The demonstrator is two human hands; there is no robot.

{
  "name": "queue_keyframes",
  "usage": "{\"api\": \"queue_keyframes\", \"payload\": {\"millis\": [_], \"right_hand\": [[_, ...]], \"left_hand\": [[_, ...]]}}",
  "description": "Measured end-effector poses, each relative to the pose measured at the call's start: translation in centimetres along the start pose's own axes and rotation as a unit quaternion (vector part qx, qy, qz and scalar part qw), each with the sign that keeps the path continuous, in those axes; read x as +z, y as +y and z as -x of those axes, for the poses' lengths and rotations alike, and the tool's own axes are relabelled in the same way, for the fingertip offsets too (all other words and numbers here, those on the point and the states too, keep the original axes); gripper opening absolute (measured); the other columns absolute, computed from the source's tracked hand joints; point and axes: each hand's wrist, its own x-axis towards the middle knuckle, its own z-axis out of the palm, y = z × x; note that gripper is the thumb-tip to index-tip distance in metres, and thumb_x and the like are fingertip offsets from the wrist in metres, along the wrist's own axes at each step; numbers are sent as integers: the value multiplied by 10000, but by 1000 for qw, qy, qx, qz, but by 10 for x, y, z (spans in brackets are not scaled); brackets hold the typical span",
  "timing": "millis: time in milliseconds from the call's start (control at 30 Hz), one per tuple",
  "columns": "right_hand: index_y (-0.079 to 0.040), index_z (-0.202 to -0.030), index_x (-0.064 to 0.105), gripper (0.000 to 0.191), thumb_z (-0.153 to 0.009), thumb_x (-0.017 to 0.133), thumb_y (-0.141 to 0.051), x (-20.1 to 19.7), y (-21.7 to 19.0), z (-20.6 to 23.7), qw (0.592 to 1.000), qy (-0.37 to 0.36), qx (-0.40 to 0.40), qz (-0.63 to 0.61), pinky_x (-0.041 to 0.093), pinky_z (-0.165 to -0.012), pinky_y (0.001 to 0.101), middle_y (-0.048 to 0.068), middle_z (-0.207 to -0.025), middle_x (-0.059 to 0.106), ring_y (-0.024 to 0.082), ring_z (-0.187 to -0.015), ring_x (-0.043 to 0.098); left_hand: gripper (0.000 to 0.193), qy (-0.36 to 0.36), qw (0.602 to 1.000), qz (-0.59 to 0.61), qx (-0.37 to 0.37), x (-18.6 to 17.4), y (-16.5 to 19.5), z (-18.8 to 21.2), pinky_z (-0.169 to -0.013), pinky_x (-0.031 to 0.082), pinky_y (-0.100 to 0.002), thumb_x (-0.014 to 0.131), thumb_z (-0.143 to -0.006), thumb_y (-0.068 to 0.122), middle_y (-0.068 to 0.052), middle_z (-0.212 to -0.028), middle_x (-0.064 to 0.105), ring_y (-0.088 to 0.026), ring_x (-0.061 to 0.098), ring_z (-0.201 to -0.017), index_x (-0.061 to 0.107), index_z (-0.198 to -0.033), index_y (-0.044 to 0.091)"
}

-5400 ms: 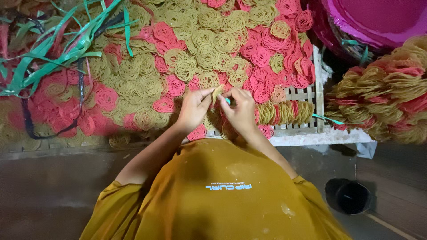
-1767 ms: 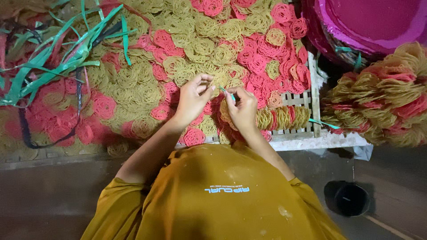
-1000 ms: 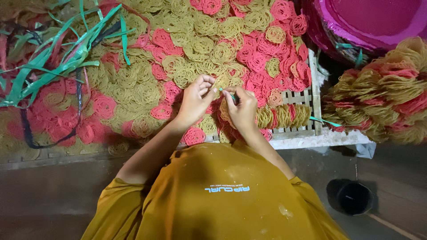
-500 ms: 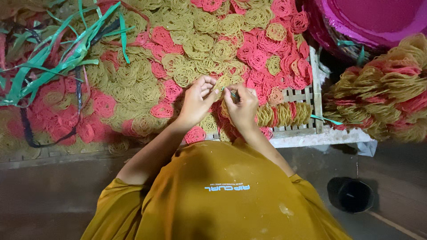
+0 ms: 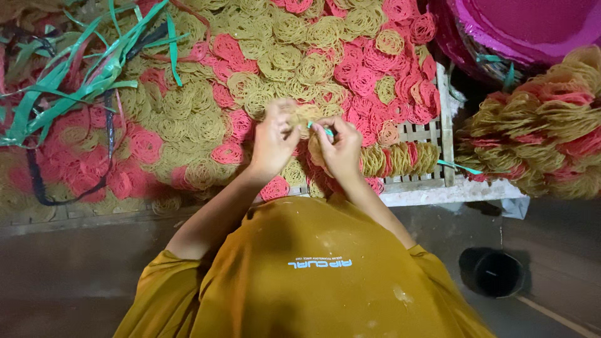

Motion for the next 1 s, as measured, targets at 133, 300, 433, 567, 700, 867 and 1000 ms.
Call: {"api": "queue_keyframes", "payload": {"millis": [133, 300, 433, 567, 700, 867, 1000], "right_hand": [[-38, -973, 720, 60, -992, 720, -94, -2, 11, -4, 970, -77, 102, -205, 439, -714, 230, -35, -844, 660, 47, -779, 535], [-34, -1008, 706, 98, -980, 677, -124, -9, 22, -6, 935, -162, 137, -285, 459, -723, 206, -43, -883, 690, 35, -780, 572], [-25, -998, 707, 91, -1009, 692, -114, -12, 25, -6, 920, -205, 142, -301, 447, -730, 216, -36, -874, 667, 39, -793, 560], [-43, -1011, 720, 97, -1013, 687, -134, -15, 14, -6, 914, -217, 147, -311, 466, -752, 224, -33, -879, 688, 49, -799, 578], [-80, -1130, 675, 299, -860, 784, -148, -14, -10, 3, 977, -113, 74, -163, 414, -728, 255, -35, -868, 606, 78, -752, 512], [-81, -957, 737, 72, -914, 785, -113, -10, -27, 8, 991, -25, -122, 53, 348, -851, 348, 42, -851, 698, 182, -768, 619], [-100, -928, 746, 37, -933, 782, -111, -11, -27, 7, 991, -8, -114, 66, 317, -823, 363, 26, -796, 690, 168, -709, 588]], "left_hand": [[380, 26, 959, -179, 217, -13, 15, 11, -986, 574, -306, 549, -984, -52, -58, -1284, 719, -187, 724, -1113, 701, -1267, 151], [276, 4, 962, -164, 217, -16, 25, 18, -987, 532, -353, 740, -881, 158, -23, -1227, 701, -210, 664, -1163, 736, -1157, 152], [214, 16, 935, -239, 262, -19, 24, 15, -1190, 289, -560, 806, -849, 281, -17, -1029, 736, -191, 683, -1067, 804, -1050, 208], [113, 6, 938, -230, 259, -24, 21, 13, -1228, 59, -651, 745, -931, 300, 8, -1005, 740, -154, 689, -1043, 798, -977, 210], [143, 18, 950, -223, 217, -24, 18, 14, -1218, 0, -656, 703, -965, 286, 10, -984, 731, -188, 699, -1041, 780, -922, 174], [116, -18, 984, -150, 91, -17, 10, 11, -1055, 299, -520, 726, -935, 198, -18, -919, 746, -150, 672, -921, 775, -890, 103], [188, -83, 994, 21, -65, -14, 1, 9, -722, 419, -337, 615, -1022, 57, -119, -999, 742, -158, 528, -786, 722, -1175, 84]]}}
